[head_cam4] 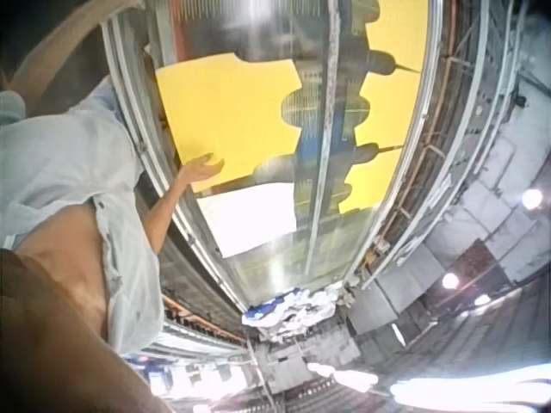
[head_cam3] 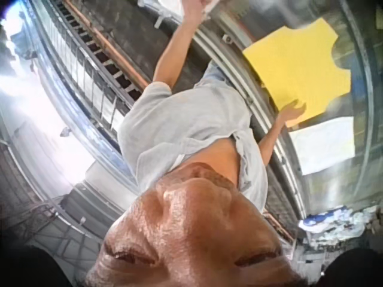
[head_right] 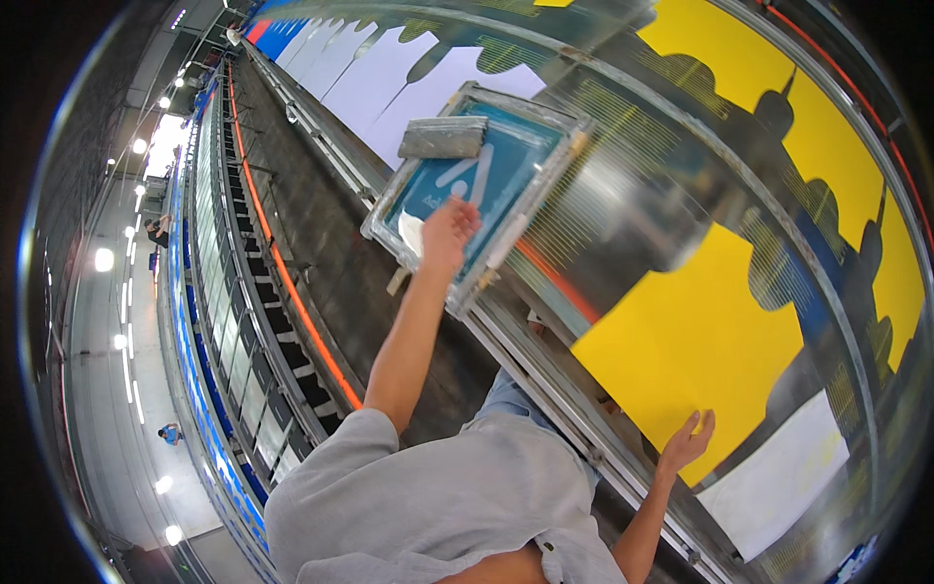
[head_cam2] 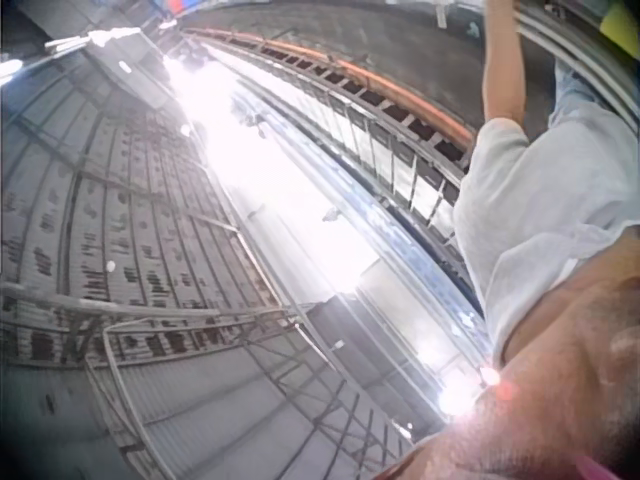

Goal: The person prepares a screen printing station by placing a white t-shirt and a yellow tank top on a conveyor belt. They then use a squeegee to pull white ink across a screen printing frame, applying a logo onto the garments as they move along the line.

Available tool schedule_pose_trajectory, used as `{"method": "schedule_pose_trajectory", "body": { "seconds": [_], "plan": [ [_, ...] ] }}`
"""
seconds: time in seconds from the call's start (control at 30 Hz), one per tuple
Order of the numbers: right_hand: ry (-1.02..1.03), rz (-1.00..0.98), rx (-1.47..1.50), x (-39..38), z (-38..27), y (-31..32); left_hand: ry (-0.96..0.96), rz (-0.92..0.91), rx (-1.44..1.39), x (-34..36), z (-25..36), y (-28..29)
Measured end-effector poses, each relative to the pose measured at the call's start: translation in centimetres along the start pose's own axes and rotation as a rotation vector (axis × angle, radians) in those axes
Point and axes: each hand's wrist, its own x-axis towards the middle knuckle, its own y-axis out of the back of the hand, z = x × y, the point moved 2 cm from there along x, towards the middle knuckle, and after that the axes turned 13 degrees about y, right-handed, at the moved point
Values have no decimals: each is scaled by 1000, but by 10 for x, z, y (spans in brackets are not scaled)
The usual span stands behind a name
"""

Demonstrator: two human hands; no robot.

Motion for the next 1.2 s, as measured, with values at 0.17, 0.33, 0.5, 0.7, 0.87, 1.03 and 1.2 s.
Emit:
{"method": "schedule_pose_trajectory", "body": {
  "seconds": [0.17, 0.33, 0.5, 0.7, 0.87, 1.03, 1.2],
  "plan": [
    [-313, -335, 787, 16, -143, -147, 93, 220, -444, 212, 75, 86],
    [-466, -663, 1239, 28, -317, -263, 186, 294, -188, 242, 66, 6],
    [-467, -493, 1074, 24, -349, -302, 80, 342, -16, 233, 86, 4],
    [-525, -484, 1175, 18, -324, -256, -133, -100, -134, 132, 141, -2],
    [-558, -302, 1223, 9, -226, -142, -337, -472, 139, 79, 140, -13],
    [-422, -191, 1102, 19, -107, -15, -318, -789, 146, -52, 113, -21],
    [-241, -4, 1033, 26, 58, 143, -252, -891, 228, -247, -70, -138]
  ]
}}
